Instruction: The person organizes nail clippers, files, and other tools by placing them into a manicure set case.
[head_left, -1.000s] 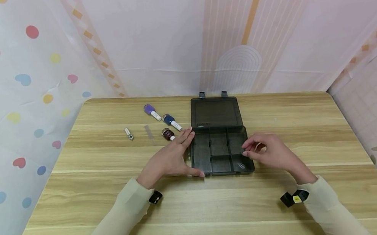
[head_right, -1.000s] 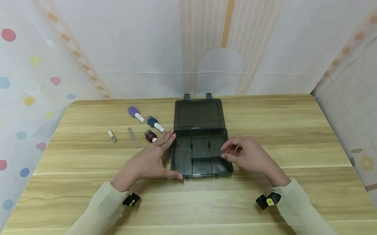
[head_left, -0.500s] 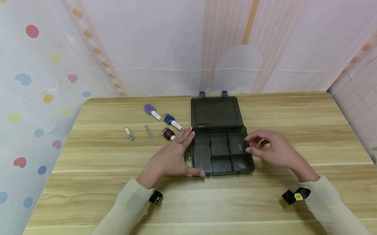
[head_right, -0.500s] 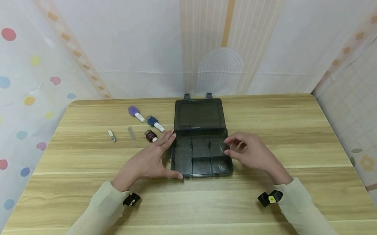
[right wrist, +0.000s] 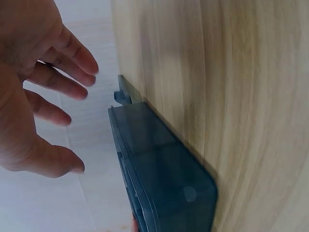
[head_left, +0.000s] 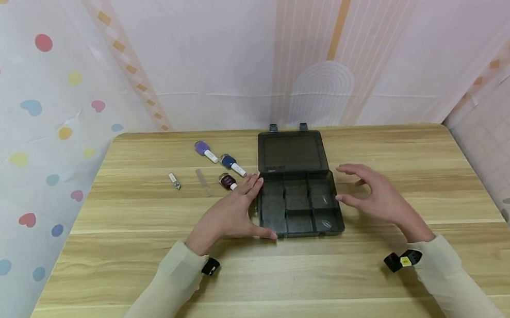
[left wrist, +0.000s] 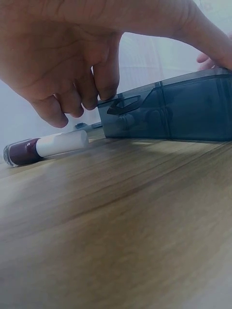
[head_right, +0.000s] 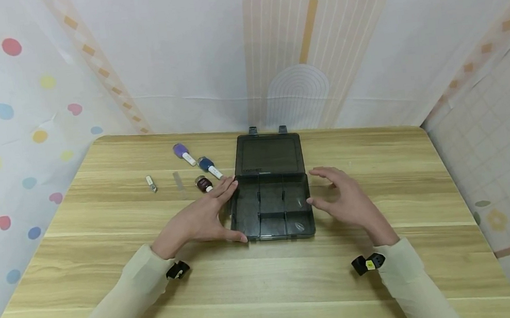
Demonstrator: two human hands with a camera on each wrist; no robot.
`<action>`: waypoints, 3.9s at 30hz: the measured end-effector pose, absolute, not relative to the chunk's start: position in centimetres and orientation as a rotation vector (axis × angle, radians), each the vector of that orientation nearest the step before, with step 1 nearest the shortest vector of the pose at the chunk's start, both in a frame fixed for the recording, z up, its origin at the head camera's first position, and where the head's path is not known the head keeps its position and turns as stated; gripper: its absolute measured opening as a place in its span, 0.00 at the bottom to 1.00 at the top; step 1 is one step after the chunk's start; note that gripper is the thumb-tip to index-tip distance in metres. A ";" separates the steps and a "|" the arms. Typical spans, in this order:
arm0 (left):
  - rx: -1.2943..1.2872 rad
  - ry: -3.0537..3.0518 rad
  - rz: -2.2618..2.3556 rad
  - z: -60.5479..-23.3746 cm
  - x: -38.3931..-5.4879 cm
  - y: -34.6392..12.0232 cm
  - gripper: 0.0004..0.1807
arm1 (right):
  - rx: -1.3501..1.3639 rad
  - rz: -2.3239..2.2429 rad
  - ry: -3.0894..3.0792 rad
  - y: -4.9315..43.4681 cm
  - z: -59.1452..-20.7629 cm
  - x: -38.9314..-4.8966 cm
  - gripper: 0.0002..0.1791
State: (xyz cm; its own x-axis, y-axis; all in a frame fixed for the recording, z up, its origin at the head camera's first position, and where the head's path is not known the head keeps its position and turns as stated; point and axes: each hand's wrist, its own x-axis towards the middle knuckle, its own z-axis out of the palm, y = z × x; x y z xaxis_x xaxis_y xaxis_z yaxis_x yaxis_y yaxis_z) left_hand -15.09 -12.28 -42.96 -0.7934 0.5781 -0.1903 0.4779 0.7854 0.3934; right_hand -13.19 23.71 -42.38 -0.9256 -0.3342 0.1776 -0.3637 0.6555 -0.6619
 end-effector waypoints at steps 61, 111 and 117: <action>0.793 2.661 0.473 -42.9 -15.1 -12.2 0.76 | 0.599 0.660 -3.196 20.6 -41.2 -16.1 0.16; 0.809 2.678 0.485 -43.1 -15.1 -12.4 0.77 | 0.228 0.570 -3.380 18.6 -41.3 -16.1 0.06; 0.811 2.675 0.491 -43.2 -15.2 -12.4 0.76 | 0.213 0.568 -3.313 18.5 -41.8 -16.0 0.08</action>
